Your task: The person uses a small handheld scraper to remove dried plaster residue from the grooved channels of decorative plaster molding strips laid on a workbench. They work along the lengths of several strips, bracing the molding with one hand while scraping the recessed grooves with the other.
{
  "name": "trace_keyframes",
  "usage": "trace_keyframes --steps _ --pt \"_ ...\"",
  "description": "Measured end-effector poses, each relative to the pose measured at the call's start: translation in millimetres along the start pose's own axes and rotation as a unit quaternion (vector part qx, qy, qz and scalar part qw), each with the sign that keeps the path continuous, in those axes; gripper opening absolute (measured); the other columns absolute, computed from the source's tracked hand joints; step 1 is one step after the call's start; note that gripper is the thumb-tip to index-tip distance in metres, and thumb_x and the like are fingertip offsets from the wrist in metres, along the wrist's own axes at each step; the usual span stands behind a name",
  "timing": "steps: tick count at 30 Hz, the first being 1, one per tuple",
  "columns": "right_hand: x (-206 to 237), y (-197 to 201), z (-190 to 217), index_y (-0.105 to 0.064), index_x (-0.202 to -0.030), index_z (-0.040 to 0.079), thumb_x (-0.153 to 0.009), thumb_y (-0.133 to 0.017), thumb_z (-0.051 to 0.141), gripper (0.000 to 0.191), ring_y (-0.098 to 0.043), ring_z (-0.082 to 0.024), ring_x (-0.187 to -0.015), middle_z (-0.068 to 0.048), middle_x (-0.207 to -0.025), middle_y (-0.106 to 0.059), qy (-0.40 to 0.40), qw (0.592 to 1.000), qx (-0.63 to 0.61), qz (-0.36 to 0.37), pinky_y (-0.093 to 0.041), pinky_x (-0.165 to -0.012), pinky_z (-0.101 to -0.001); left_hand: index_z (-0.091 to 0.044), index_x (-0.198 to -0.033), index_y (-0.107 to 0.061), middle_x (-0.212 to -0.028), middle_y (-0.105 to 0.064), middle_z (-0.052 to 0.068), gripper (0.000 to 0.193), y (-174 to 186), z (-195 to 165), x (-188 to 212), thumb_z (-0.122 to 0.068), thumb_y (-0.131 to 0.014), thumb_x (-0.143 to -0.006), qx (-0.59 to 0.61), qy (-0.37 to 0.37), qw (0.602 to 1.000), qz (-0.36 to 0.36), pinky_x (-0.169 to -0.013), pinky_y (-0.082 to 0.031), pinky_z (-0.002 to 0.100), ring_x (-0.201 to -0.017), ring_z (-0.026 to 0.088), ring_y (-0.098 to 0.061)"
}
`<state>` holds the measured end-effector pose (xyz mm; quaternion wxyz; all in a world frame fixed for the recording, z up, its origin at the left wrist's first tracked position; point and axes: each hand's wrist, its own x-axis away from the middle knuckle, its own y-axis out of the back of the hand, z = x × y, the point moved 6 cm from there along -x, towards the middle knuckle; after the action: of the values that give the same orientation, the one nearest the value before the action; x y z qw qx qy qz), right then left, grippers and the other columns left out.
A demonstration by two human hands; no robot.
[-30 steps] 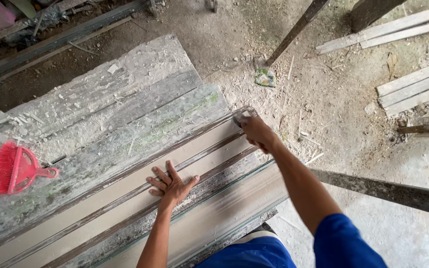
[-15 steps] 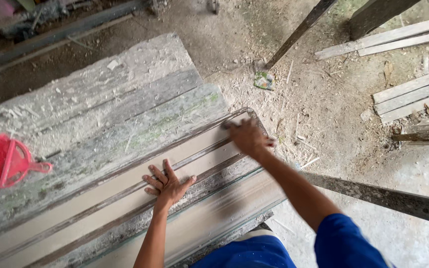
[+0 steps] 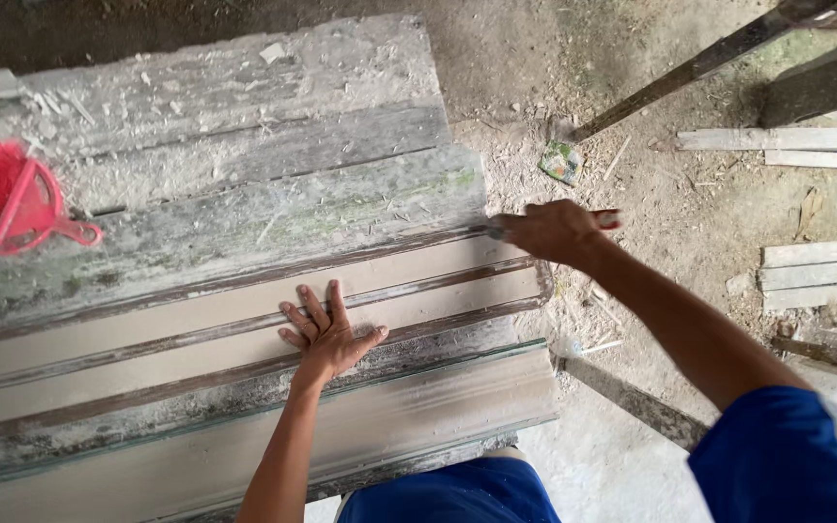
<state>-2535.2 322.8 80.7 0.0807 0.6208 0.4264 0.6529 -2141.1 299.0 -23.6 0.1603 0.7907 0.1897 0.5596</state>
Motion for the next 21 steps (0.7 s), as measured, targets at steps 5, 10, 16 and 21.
trace_keyframes --steps 5,10,16,21 --pt "-16.0 31.3 14.4 -0.035 -0.160 0.041 -0.102 -0.038 0.015 0.064 -0.071 -0.018 -0.086 0.000 -0.145 -0.058 -0.016 0.997 -0.062 -0.044 -0.059 -0.053 -0.0304 -0.023 -0.162 0.020 -0.153 0.051 0.030 0.141 2.5 1.6 -8.6 -0.094 -0.054 -0.065 0.015 -0.008 1.000 -0.005 -0.096 0.024 0.086 -0.126 0.059 0.055" --pt "-29.2 52.8 25.0 -0.036 -0.160 0.033 -0.112 -0.026 0.050 0.052 -0.067 -0.013 -0.067 -0.006 -0.111 -0.073 -0.015 0.999 0.016 -0.046 -0.048 -0.045 -0.0251 -0.027 -0.162 0.020 -0.155 0.049 0.025 0.137 11.4 -2.0 -3.9 -0.092 -0.054 -0.067 0.001 -0.001 1.000 -0.016 -0.099 0.020 0.084 -0.128 0.056 0.054" --pt "-20.6 20.5 -7.8 -0.028 -0.159 0.048 -0.105 -0.021 0.047 0.055 -0.069 -0.015 -0.063 -0.003 -0.115 -0.072 -0.028 0.997 -0.065 -0.020 -0.048 -0.038 -0.0246 -0.028 -0.161 0.022 -0.156 0.049 0.024 0.136 16.7 -6.6 -1.8 -0.092 -0.053 -0.069 -0.004 0.005 1.000 -0.011 -0.102 0.021 0.082 -0.130 0.055 0.053" --pt "-85.1 36.0 33.8 -0.046 -0.153 0.030 -0.109 -0.026 0.057 0.055 -0.072 -0.019 -0.082 -0.002 -0.112 -0.072 0.034 0.981 -0.007 -0.190 -0.055 -0.057 -0.0308 -0.027 -0.162 0.020 -0.156 0.047 0.025 0.134 25.8 -7.7 1.4 -0.091 -0.055 -0.070 0.013 -0.010 0.999 -0.032 -0.101 0.023 0.082 -0.131 0.055 0.052"
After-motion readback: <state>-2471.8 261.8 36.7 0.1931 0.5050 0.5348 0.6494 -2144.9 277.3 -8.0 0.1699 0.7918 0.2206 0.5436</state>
